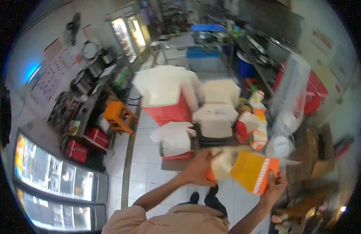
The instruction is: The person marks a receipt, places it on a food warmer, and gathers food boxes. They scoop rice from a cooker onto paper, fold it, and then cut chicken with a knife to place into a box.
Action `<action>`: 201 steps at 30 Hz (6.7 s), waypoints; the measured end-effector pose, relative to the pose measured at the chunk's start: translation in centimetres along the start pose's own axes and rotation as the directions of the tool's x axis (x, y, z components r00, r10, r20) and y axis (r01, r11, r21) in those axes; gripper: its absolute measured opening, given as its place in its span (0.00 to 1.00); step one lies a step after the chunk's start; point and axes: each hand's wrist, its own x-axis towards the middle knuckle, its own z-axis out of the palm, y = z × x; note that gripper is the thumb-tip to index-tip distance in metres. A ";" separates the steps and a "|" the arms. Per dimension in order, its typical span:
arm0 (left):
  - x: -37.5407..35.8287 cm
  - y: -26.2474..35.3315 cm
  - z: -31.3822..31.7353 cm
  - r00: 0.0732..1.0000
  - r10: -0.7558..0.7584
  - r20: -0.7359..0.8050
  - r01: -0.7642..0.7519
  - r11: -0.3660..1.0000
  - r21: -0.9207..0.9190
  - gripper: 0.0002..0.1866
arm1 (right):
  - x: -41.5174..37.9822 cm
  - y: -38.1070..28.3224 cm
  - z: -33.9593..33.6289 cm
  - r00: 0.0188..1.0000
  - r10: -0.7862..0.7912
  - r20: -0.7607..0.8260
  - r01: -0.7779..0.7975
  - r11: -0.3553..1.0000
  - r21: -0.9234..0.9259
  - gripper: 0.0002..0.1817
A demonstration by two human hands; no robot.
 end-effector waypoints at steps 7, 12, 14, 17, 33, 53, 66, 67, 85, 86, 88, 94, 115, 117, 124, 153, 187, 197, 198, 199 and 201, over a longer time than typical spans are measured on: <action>15.8 -3.4 -9.8 0.739 0.339 -0.582 -0.292 0.940 0.177 0.60 | 3.8 -0.4 -10.9 0.973 -0.092 -0.212 0.074 0.993 -0.088 0.07; 27.9 -12.7 -11.6 0.751 0.149 -0.643 -0.129 0.989 0.078 0.43 | 4.5 1.9 -12.4 0.956 0.002 -0.292 -0.021 0.998 -0.062 0.06; 29.9 -16.8 -10.3 0.775 0.113 -0.622 -0.104 0.993 0.051 0.40 | 4.2 3.6 -14.6 0.959 0.007 -0.284 -0.033 0.996 -0.086 0.06; 28.7 -20.0 -8.1 0.814 0.179 -0.553 -0.120 0.983 0.141 0.37 | 3.2 3.4 -15.3 0.946 0.007 -0.323 -0.032 0.997 -0.071 0.06; 20.3 -5.8 13.2 0.928 0.167 -0.333 -0.268 0.920 -0.285 0.22 | -17.3 2.0 -23.9 0.735 -0.021 -0.678 -0.557 0.551 -0.621 0.10; -6.9 20.7 44.9 0.836 -0.150 0.527 0.212 0.975 -0.059 0.14 | -27.6 -8.1 -100.2 0.449 -0.349 -0.823 -0.893 -0.211 -0.398 0.13; -29.9 20.7 34.7 0.817 -0.575 0.048 0.532 0.719 -0.446 0.15 | -39.1 34.0 -39.5 0.330 0.740 0.586 0.003 0.620 -0.785 0.29; -33.3 19.8 32.6 0.764 -0.643 -0.059 0.545 0.691 -0.476 0.15 | -38.8 32.9 -34.1 0.004 0.565 0.825 -0.153 0.816 -0.558 0.29; -53.1 -21.2 4.2 0.124 -0.857 -0.501 0.337 0.511 -0.791 0.11 | -34.0 46.9 19.6 -0.165 0.918 0.362 -0.034 0.361 -0.932 0.18; -51.9 -24.5 1.2 0.122 -0.864 -0.488 0.345 0.498 -0.796 0.11 | -34.1 47.3 24.2 -0.170 0.925 0.341 0.025 0.350 -0.936 0.18; -50.4 -28.1 -6.0 0.122 -0.893 -0.432 0.421 0.441 -0.792 0.11 | -33.0 52.7 33.2 -0.242 0.838 0.490 0.263 0.542 -0.798 0.14; -49.6 -44.0 -25.0 0.093 -0.845 -0.526 0.389 0.517 -0.762 0.10 | -26.4 46.3 71.2 0.020 0.339 0.940 0.405 0.857 -0.318 0.13; -16.4 -114.7 -78.3 0.227 -0.815 -0.532 0.225 0.576 -0.786 0.10 | 16.6 71.6 120.6 0.412 0.822 0.393 -0.214 0.506 -0.835 0.10; -12.6 -123.6 -81.4 0.156 -0.774 -0.613 0.313 0.628 -0.713 0.10 | 23.8 72.9 131.4 0.505 0.718 0.479 -0.119 0.607 -0.785 0.09; -1.9 -131.7 -91.5 -0.009 -0.846 -0.533 0.146 0.526 -0.838 0.11 | 35.5 68.2 182.6 0.252 -0.088 0.964 0.554 0.829 -0.069 0.15; 6.9 -159.1 -105.4 -0.924 -0.116 0.365 -0.345 0.669 -0.658 0.12 | 29.7 56.3 263.8 -0.127 -0.775 0.619 0.311 0.561 0.767 0.21; 6.9 -147.6 -138.9 -0.933 0.063 -0.353 0.262 0.794 -0.549 0.20 | 12.3 63.9 254.4 -0.573 -0.582 0.577 0.058 0.673 0.737 0.16; 6.0 -156.5 -118.4 -0.985 -0.159 0.070 -0.155 0.624 -0.766 0.19 | 13.2 62.5 246.1 -0.590 -0.451 0.670 -0.202 0.885 0.419 0.28; 5.6 -156.9 -116.3 -0.983 -0.146 0.112 -0.179 0.619 -0.765 0.19 | 14.5 60.7 244.9 -0.734 -0.302 0.608 -0.452 0.886 -0.106 0.30; 5.3 -157.3 -114.4 -0.979 -0.141 0.147 -0.203 0.611 -0.765 0.19 | 15.8 58.9 243.5 -0.857 -0.225 0.464 -0.495 0.613 -0.616 0.32; 4.4 -159.1 -111.8 -0.984 -0.021 0.174 -0.151 0.606 -0.781 0.14 | 17.9 55.9 240.4 -0.939 -0.273 0.209 -0.283 0.269 -0.921 0.35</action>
